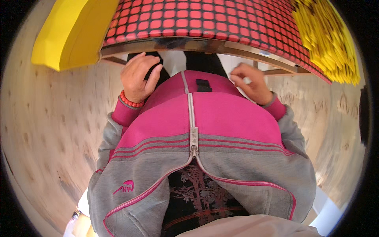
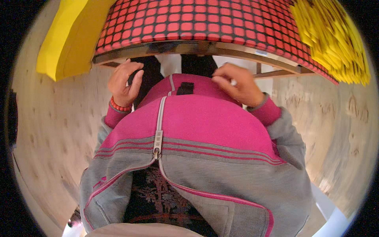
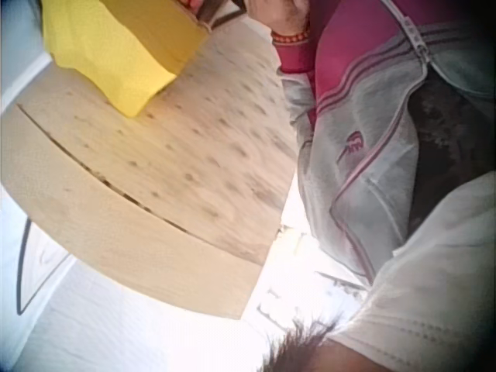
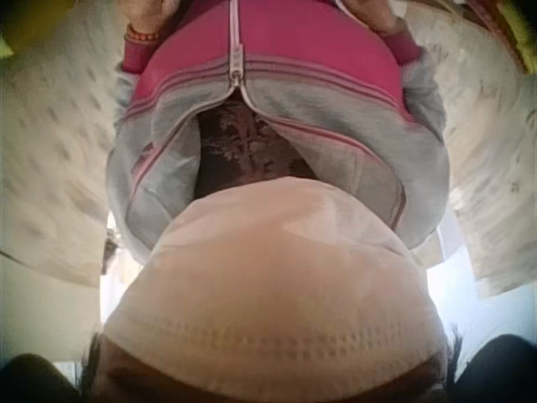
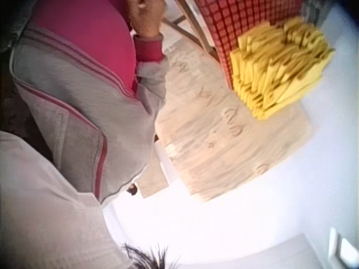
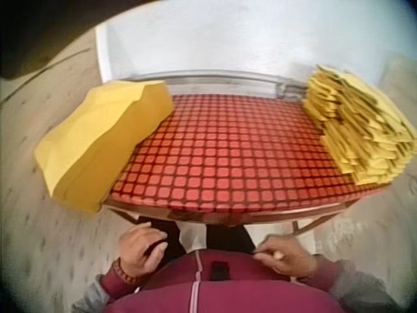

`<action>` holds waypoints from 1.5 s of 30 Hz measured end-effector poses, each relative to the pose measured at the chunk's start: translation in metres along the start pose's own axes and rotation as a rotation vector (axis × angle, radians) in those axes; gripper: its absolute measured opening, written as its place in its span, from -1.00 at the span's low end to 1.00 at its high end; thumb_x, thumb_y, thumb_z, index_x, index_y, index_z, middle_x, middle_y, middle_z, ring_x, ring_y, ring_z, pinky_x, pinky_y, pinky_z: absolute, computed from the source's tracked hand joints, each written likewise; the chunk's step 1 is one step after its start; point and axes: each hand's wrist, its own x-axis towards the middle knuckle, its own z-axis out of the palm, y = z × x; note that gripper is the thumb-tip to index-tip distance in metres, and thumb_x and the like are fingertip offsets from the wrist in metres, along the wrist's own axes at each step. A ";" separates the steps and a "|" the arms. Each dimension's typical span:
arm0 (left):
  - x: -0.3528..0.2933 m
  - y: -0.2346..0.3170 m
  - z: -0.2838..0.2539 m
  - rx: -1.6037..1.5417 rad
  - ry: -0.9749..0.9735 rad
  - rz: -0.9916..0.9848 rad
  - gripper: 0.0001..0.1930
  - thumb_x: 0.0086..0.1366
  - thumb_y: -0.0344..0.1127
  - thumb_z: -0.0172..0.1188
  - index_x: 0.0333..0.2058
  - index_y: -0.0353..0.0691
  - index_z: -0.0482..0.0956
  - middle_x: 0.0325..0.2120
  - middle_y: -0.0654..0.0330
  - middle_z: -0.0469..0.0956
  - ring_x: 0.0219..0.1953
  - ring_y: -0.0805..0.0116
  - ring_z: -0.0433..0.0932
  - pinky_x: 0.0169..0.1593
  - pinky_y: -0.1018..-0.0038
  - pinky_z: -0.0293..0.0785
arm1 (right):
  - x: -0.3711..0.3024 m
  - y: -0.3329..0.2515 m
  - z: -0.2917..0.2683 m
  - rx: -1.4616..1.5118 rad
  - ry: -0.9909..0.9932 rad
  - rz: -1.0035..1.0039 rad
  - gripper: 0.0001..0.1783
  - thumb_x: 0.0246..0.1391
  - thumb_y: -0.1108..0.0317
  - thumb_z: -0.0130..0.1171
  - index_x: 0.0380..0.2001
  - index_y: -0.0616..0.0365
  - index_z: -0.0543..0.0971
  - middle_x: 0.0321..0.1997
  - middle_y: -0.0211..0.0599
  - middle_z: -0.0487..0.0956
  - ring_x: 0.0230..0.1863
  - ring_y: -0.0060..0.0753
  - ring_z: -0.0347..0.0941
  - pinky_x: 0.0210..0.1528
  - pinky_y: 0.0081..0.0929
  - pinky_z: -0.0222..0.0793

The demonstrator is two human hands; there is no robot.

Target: The person folds yellow paper sheets by hand on a patterned table, repeatedly folding each sheet in half and stacking the finished pieces. The person handles the sheets one at a time, aligning edges and pressing folds before placing them in a growing stack.

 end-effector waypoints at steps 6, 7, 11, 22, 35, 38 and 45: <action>-0.078 0.006 -0.027 0.018 0.079 -0.361 -0.88 0.21 -0.56 0.34 -0.27 -0.32 0.64 -0.40 0.04 0.65 -0.34 0.08 0.67 -0.17 0.33 0.60 | 0.077 0.019 0.069 -0.105 -0.137 -0.244 -0.87 0.28 0.37 0.19 -0.22 0.20 0.53 -0.30 -0.09 0.56 -0.27 0.05 0.53 -0.23 -0.21 0.43; -0.086 0.006 -0.029 0.015 0.118 -0.386 -0.88 0.21 -0.57 0.34 -0.27 -0.32 0.64 -0.41 0.03 0.64 -0.35 0.08 0.67 -0.20 0.36 0.59 | 0.089 0.024 0.077 -0.150 -0.126 -0.289 -0.88 0.28 0.38 0.19 -0.22 0.20 0.53 -0.30 -0.10 0.55 -0.26 0.05 0.53 -0.22 -0.21 0.42; -0.109 0.002 -0.032 -0.012 0.101 -0.477 -0.88 0.21 -0.58 0.33 -0.27 -0.32 0.64 -0.42 0.00 0.63 -0.38 0.08 0.66 -0.27 0.40 0.55 | 0.132 0.052 0.098 -0.636 -0.043 -0.123 -0.83 0.24 0.37 0.17 -0.15 0.19 0.55 -0.22 -0.04 0.60 -0.16 0.13 0.57 -0.12 -0.08 0.47; -0.102 -0.016 -0.045 0.001 0.095 -0.487 -0.90 0.20 -0.52 0.33 -0.28 -0.28 0.64 -0.41 0.03 0.63 -0.37 0.00 0.65 -0.29 0.30 0.57 | 0.159 0.065 0.098 -0.676 0.020 -0.216 -0.62 0.28 0.31 0.08 0.13 0.18 0.51 0.18 0.03 0.51 0.25 0.08 0.41 0.22 -0.02 0.34; -0.099 -0.030 -0.059 0.071 0.102 -0.498 -0.94 0.25 -0.55 0.30 -0.29 -0.34 0.64 -0.38 0.05 0.66 -0.33 0.17 0.68 -0.20 0.41 0.57 | 0.170 0.102 0.120 -0.497 0.245 -0.162 -0.63 0.28 0.30 0.16 0.12 0.16 0.54 0.13 -0.11 0.56 0.16 -0.03 0.48 0.13 -0.10 0.42; -0.098 -0.033 -0.075 0.087 0.185 -0.531 -0.91 0.23 -0.56 0.30 -0.28 -0.30 0.63 -0.37 0.05 0.66 -0.31 0.10 0.68 -0.19 0.39 0.58 | 0.169 0.094 0.117 -0.520 0.244 -0.128 -0.61 0.25 0.31 0.21 0.12 0.15 0.55 0.11 -0.08 0.57 0.17 -0.02 0.48 0.15 -0.11 0.40; -0.065 -0.034 -0.145 0.119 0.476 -0.619 -0.90 0.36 -0.48 0.23 -0.19 -0.33 0.65 -0.26 0.11 0.72 -0.21 0.35 0.68 -0.05 0.46 0.54 | 0.145 0.003 0.093 -0.903 -0.189 -0.157 -0.80 0.17 0.29 0.26 -0.23 0.19 0.61 -0.16 -0.09 0.63 -0.09 0.03 0.57 -0.07 -0.14 0.48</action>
